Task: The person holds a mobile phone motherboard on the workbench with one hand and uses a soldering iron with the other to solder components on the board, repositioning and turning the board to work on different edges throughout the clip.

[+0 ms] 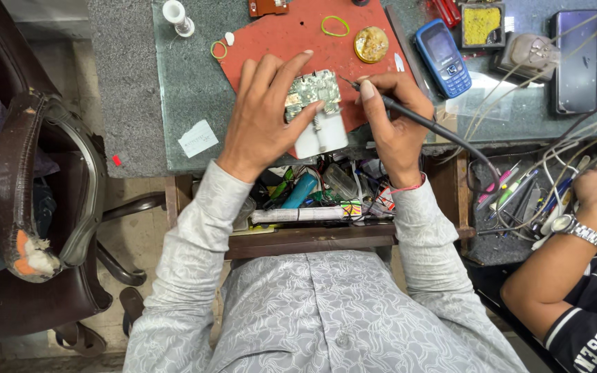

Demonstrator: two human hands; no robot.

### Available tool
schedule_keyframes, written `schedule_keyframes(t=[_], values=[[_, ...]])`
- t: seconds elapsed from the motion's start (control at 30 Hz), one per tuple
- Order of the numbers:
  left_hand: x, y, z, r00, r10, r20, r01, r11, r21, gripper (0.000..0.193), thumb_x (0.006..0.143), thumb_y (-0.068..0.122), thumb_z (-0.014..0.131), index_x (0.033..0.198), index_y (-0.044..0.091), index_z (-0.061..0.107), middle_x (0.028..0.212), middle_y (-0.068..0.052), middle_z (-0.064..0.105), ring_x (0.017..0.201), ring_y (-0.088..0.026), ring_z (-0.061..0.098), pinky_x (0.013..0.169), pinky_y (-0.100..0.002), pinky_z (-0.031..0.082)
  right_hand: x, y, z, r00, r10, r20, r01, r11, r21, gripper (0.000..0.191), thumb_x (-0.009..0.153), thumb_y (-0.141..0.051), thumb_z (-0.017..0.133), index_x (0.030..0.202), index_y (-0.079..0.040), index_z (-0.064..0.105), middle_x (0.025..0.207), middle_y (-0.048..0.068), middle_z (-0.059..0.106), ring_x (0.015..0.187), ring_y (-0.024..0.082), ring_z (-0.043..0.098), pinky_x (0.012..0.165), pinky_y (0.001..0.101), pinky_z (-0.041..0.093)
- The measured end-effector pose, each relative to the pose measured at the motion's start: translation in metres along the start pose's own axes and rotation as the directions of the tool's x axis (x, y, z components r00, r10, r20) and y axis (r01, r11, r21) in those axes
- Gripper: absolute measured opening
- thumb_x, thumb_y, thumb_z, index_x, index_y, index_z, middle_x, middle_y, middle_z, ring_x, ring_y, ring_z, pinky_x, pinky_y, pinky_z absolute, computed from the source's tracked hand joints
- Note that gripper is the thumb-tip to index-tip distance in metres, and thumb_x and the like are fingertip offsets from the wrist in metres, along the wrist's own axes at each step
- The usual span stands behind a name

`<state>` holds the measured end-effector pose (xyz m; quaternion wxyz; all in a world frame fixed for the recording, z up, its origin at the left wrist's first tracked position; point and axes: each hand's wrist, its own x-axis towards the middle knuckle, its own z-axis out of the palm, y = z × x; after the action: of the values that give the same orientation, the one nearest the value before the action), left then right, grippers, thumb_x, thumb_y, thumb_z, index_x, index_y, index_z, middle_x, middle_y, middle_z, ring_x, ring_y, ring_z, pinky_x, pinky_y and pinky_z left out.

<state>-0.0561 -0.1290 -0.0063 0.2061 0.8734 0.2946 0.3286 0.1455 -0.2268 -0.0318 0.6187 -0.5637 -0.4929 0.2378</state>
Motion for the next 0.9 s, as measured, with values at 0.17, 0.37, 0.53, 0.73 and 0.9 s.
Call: schedule_keyframes(t=[0.17, 0.37, 0.53, 0.73, 0.9], values=[[0.008, -0.003, 0.002, 0.999, -0.016, -0.041, 0.014, 0.999, -0.033, 0.057, 0.090, 0.032, 0.085, 0.134, 0.004, 0.061, 0.105, -0.012, 0.060, 0.099, -0.032, 0.057, 0.089, -0.044, 0.048, 0.000, -0.003, -0.002, 1.000, -0.024, -0.016, 0.023, 0.997, -0.071, 0.010, 0.107, -0.002, 0.070, 0.115, 0.004, 0.069, 0.108, 0.006, 0.069, 0.096, 0.010, 0.065, 0.087, 0.0243, 0.053], [0.041, -0.040, -0.016, 0.988, -0.053, 0.142, 0.080, 0.978, -0.191, 0.023, 0.103, 0.025, 0.076, 0.114, 0.005, 0.071, 0.092, -0.010, 0.074, 0.078, -0.023, 0.073, 0.069, -0.035, 0.057, -0.001, -0.007, -0.003, 0.999, 0.002, 0.044, -0.001, 1.000, -0.015, 0.018, 0.104, 0.002, 0.072, 0.121, 0.006, 0.067, 0.117, 0.009, 0.070, 0.107, 0.012, 0.068, 0.096, 0.0260, 0.055], [0.081, -0.060, -0.022, 0.869, -0.043, 0.493, 0.189, 0.950, -0.250, 0.024, 0.095, 0.026, 0.077, 0.098, 0.003, 0.072, 0.083, -0.008, 0.076, 0.071, -0.015, 0.073, 0.063, -0.029, 0.055, -0.002, -0.012, -0.005, 0.987, 0.087, 0.134, -0.090, 0.996, 0.011, 0.016, 0.104, 0.000, 0.069, 0.118, 0.007, 0.067, 0.112, 0.011, 0.072, 0.102, 0.015, 0.072, 0.090, 0.0265, 0.056], [0.138, -0.067, -0.011, 0.557, 0.021, 0.830, 0.366, 0.892, -0.267, 0.037, 0.090, 0.038, 0.080, 0.095, 0.004, 0.066, 0.078, -0.005, 0.074, 0.066, -0.013, 0.070, 0.056, -0.027, 0.056, -0.004, -0.015, -0.007, 0.988, 0.087, 0.131, -0.091, 0.996, 0.022, 0.016, 0.109, -0.007, 0.064, 0.118, 0.006, 0.066, 0.108, 0.011, 0.071, 0.101, 0.016, 0.073, 0.092, 0.0283, 0.058], [0.154, -0.063, 0.010, 0.503, 0.015, 0.864, 0.388, 0.889, -0.242, 0.038, 0.084, 0.035, 0.084, 0.095, 0.006, 0.063, 0.077, -0.008, 0.072, 0.062, -0.014, 0.072, 0.052, -0.026, 0.057, -0.008, -0.017, -0.005, 0.981, 0.186, 0.061, -0.190, 0.979, 0.071, 0.014, 0.109, -0.009, 0.061, 0.115, 0.004, 0.062, 0.103, 0.009, 0.072, 0.096, 0.014, 0.072, 0.088, 0.0281, 0.059]])
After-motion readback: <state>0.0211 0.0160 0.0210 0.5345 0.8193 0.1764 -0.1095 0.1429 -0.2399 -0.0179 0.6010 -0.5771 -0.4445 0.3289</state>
